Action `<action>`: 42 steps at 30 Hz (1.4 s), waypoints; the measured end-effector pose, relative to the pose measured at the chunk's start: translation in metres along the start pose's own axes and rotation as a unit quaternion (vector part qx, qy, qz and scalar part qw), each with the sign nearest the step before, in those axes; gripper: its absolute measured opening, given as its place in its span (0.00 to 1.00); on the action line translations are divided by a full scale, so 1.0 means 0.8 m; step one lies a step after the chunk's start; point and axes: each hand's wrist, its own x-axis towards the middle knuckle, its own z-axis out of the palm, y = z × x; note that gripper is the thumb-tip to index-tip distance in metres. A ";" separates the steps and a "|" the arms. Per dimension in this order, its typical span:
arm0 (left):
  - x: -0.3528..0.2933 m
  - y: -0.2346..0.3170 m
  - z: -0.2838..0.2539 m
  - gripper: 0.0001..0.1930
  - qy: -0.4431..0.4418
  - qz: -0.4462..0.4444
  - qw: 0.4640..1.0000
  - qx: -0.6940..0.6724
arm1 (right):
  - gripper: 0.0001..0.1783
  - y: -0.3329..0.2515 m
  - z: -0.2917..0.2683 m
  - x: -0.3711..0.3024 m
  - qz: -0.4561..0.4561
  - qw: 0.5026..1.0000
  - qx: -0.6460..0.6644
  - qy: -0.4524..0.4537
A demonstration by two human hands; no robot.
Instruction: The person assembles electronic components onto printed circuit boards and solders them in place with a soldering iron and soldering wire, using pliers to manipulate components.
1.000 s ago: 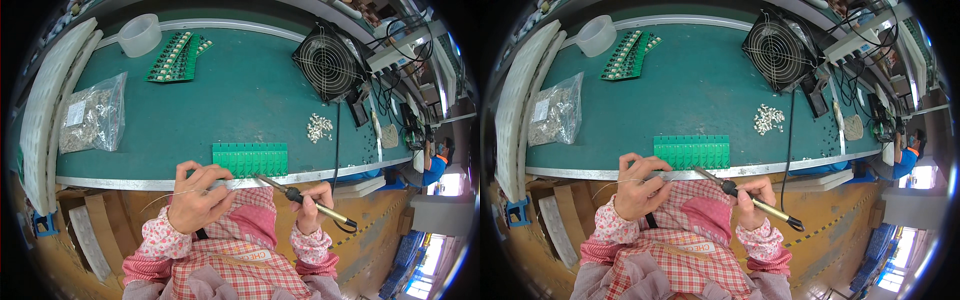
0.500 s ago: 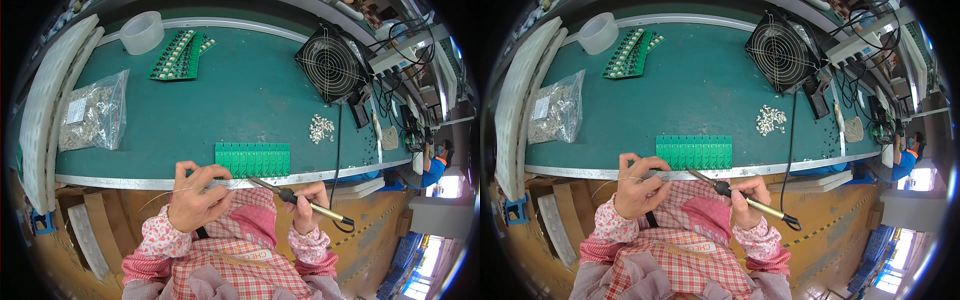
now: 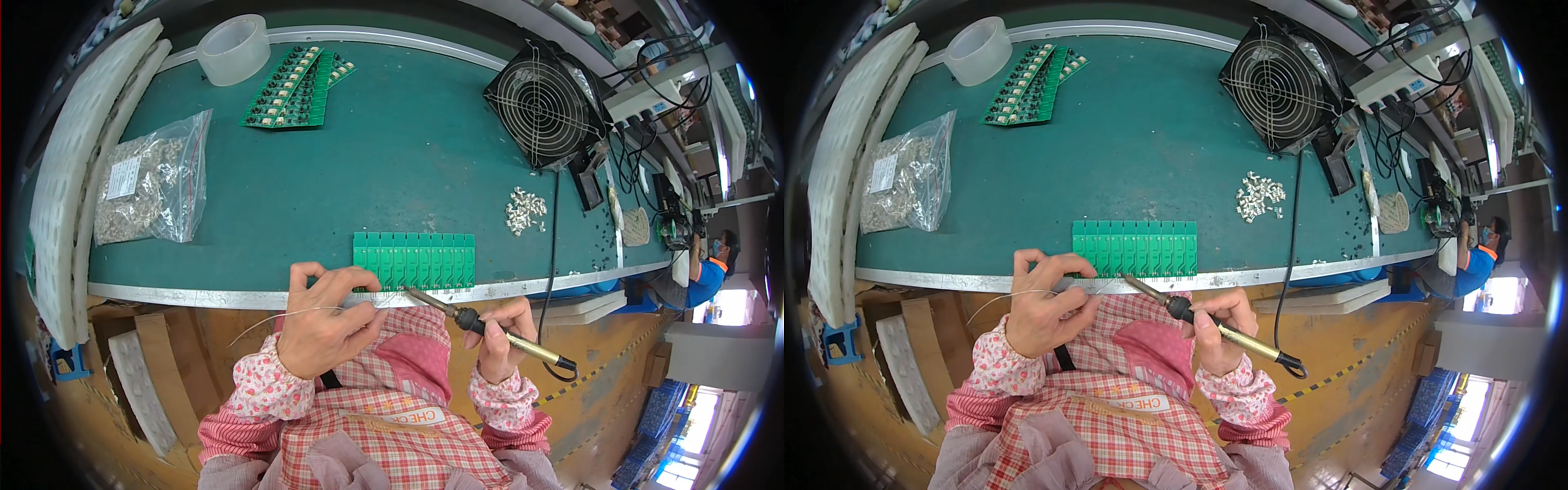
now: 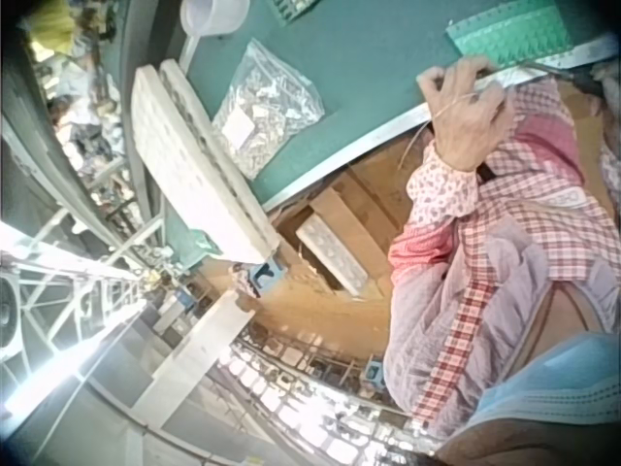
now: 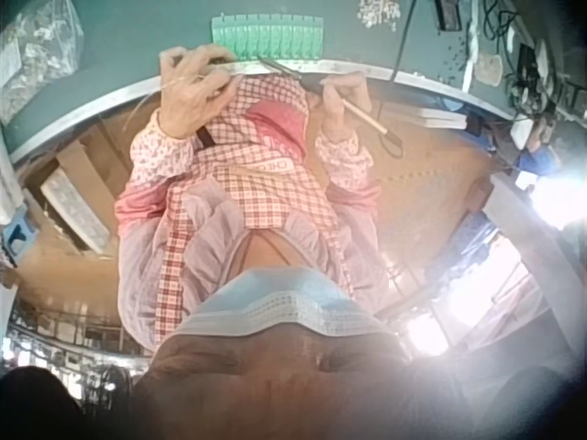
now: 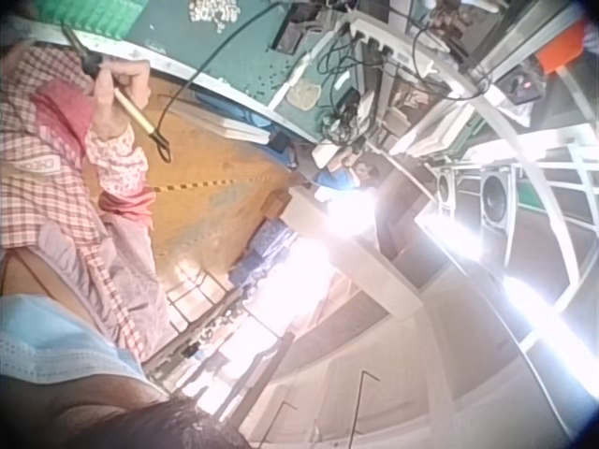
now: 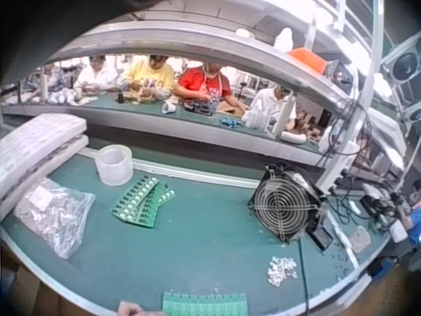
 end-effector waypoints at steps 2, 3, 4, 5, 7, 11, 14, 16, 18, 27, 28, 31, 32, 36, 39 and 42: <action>0.000 0.000 0.000 0.12 -0.001 0.000 1.000 0.003 | 0.11 -0.001 0.000 0.000 0.002 1.000 -0.004 -0.001; -0.001 0.000 0.001 0.12 0.000 0.000 1.000 0.003 | 0.11 -0.002 0.000 0.000 0.003 1.000 -0.008 -0.001; -0.001 0.000 0.001 0.12 -0.002 -0.002 1.000 0.001 | 0.11 -0.002 0.000 0.000 0.003 1.000 -0.008 -0.002; -0.001 -0.001 0.001 0.12 -0.004 -0.003 1.000 -0.002 | 0.11 -0.002 -0.001 -0.001 0.003 1.000 -0.010 -0.004; -0.001 -0.002 -0.001 0.11 -0.005 -0.005 1.000 -0.013 | 0.11 -0.003 -0.001 -0.002 0.004 1.000 -0.011 -0.008; -0.001 -0.005 -0.009 0.10 -0.017 -0.025 0.998 -0.053 | 0.10 -0.007 -0.004 -0.001 -0.006 1.000 -0.010 0.026; -0.001 -0.006 -0.010 0.09 -0.017 -0.029 0.998 -0.058 | 0.10 -0.007 -0.005 -0.001 -0.003 1.000 -0.005 0.019; -0.002 -0.007 -0.009 0.09 -0.015 -0.027 0.998 -0.059 | 0.10 -0.007 -0.001 -0.002 0.011 1.000 -0.013 0.013; -0.002 -0.008 -0.009 0.09 -0.014 -0.026 0.998 -0.060 | 0.10 -0.006 0.002 -0.002 0.009 1.000 -0.014 0.007; -0.001 -0.007 -0.007 0.10 -0.013 -0.023 0.998 -0.056 | 0.11 -0.003 0.011 0.003 0.025 1.000 -0.003 -0.013; -0.001 -0.006 -0.007 0.11 -0.012 -0.022 0.998 -0.053 | 0.11 -0.003 0.011 0.003 0.028 0.999 -0.001 -0.015; 0.000 -0.006 -0.006 0.11 -0.012 -0.023 0.998 -0.054 | 0.10 -0.003 0.011 0.003 0.029 0.999 -0.004 -0.018; 0.000 -0.006 -0.006 0.11 -0.012 -0.024 0.998 -0.056 | 0.10 -0.002 0.010 0.003 0.029 0.999 -0.004 -0.018; 0.000 -0.007 -0.003 0.10 0.007 -0.017 0.998 -0.058 | 0.10 -0.001 0.010 0.001 0.011 0.999 -0.013 -0.028; -0.001 -0.007 -0.003 0.10 0.018 -0.008 0.999 -0.047 | 0.10 -0.001 0.011 0.000 0.006 0.999 -0.021 -0.030; -0.001 -0.007 -0.005 0.10 0.016 -0.007 0.999 -0.038 | 0.10 -0.001 0.010 -0.002 0.001 0.999 -0.027 -0.036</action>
